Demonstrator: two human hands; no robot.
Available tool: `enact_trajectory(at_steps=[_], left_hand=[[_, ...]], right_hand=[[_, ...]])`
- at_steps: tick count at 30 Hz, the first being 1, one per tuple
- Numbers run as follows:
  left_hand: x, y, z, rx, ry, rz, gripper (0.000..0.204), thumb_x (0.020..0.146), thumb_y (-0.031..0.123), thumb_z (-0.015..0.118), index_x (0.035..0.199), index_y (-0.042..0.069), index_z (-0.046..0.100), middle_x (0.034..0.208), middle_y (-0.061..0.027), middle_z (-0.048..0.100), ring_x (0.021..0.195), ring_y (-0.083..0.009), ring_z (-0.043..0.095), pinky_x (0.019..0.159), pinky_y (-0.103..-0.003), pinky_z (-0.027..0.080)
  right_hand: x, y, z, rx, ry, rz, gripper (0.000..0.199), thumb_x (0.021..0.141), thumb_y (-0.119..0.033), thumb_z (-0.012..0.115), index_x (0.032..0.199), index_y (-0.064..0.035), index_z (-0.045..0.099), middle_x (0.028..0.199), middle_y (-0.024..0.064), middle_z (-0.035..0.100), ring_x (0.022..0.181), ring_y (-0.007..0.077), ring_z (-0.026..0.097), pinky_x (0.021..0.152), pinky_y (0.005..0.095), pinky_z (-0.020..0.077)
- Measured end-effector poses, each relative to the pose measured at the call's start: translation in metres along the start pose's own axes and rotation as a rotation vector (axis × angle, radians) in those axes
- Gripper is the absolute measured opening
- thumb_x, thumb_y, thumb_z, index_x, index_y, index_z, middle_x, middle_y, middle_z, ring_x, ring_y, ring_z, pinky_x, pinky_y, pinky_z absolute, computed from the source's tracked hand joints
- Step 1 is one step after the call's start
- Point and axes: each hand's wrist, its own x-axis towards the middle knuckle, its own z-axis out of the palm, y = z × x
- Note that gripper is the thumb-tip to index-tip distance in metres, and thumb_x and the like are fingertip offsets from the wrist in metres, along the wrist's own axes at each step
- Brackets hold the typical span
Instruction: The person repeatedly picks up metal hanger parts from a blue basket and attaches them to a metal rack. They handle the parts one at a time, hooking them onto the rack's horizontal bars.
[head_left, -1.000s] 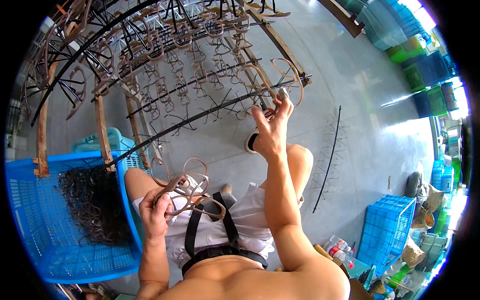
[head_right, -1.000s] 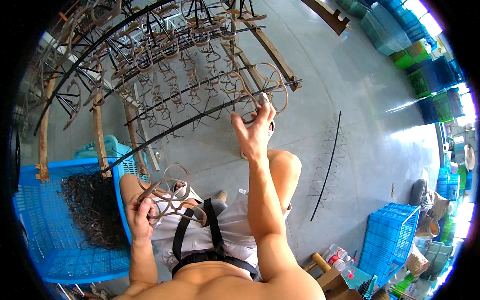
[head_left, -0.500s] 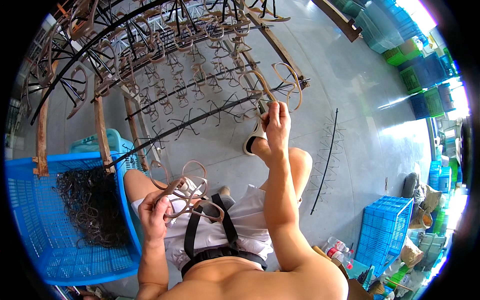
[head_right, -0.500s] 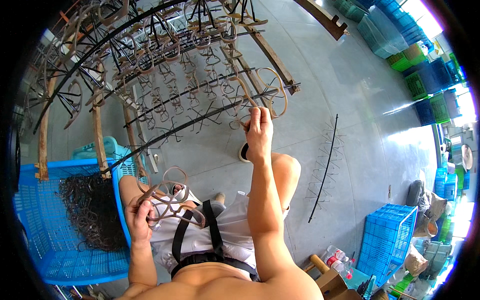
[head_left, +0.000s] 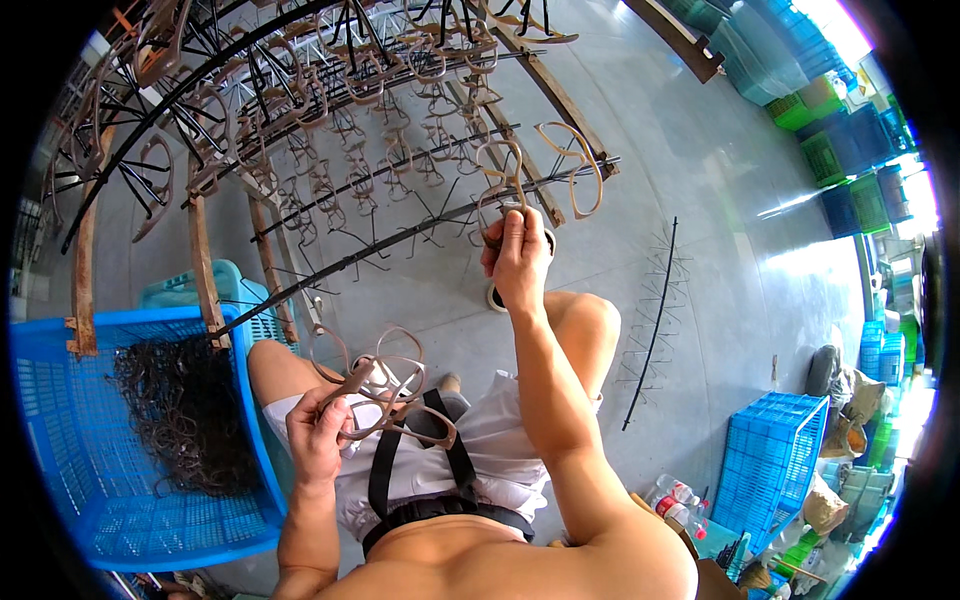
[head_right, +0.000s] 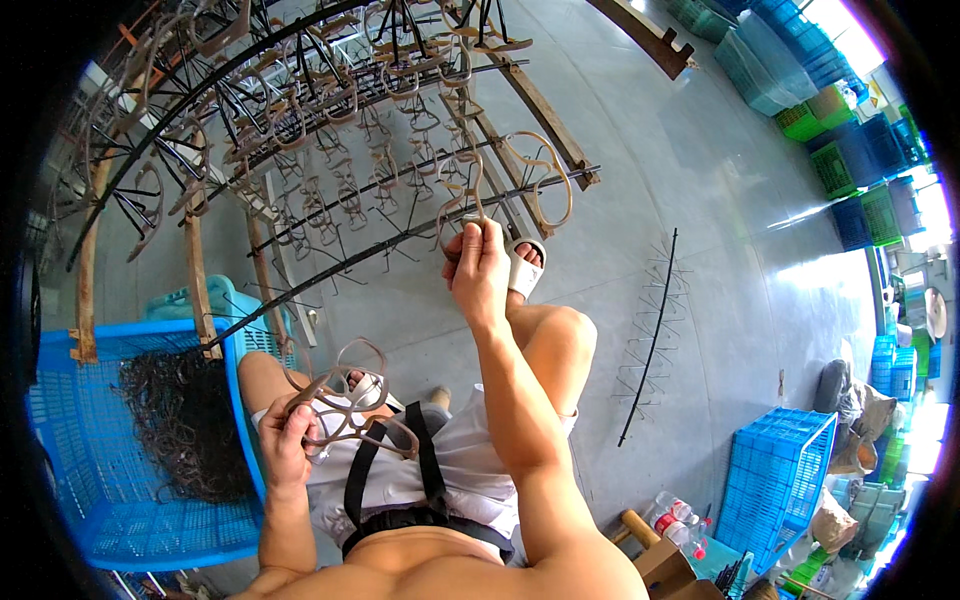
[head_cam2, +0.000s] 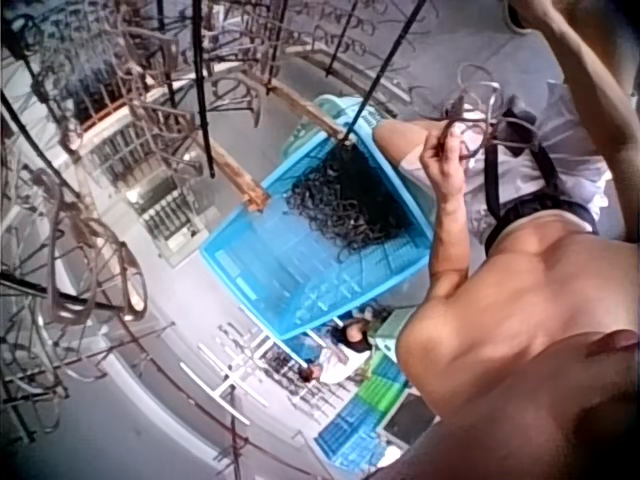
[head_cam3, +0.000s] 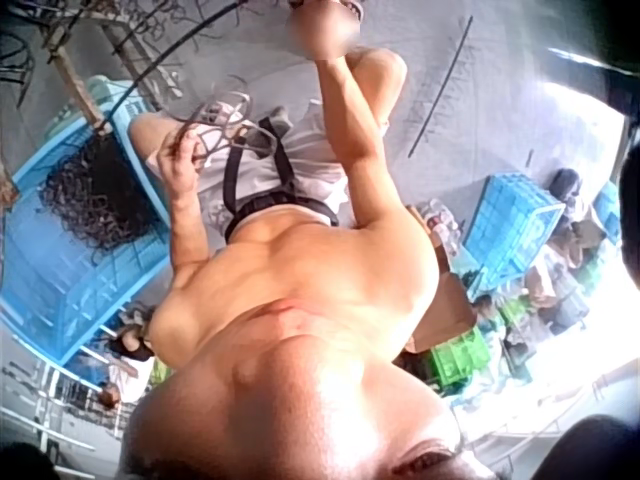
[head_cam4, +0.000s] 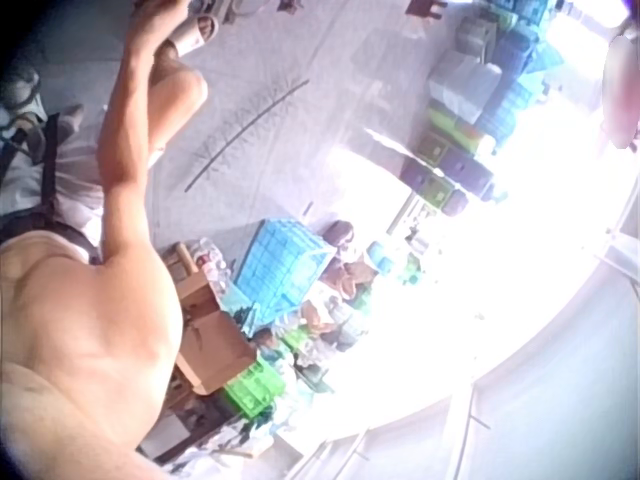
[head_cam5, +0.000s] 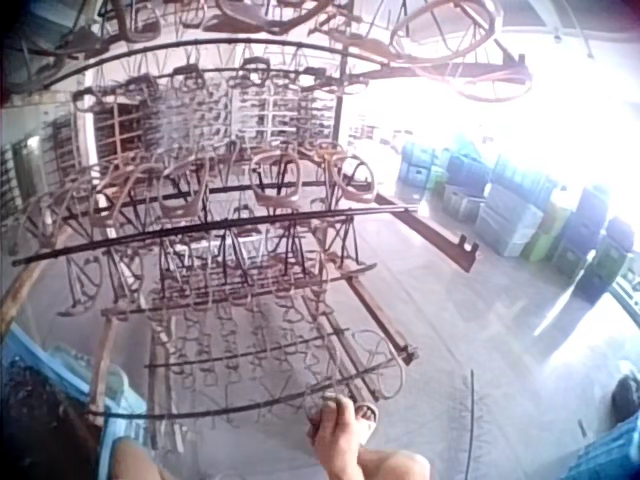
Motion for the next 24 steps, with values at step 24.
enact_trajectory(at_steps=[24], left_hand=[[-0.001, -0.012, 0.009, -0.038, -0.052, -0.045, 0.018, 0.085, 0.013, 0.063, 0.097, 0.0, 0.062, 0.064, 0.0009, 0.055, 0.05, -0.0022, 0.044, 0.04, -0.016, 0.029]], right_hand=[[0.012, 0.03, -0.002, -0.201, 0.001, -0.107, 0.018, 0.098, -0.021, 0.043, 0.098, -0.006, 0.053, 0.062, -0.0004, 0.052, 0.048, 0.0074, 0.045, 0.041, 0.0215, 0.0351]])
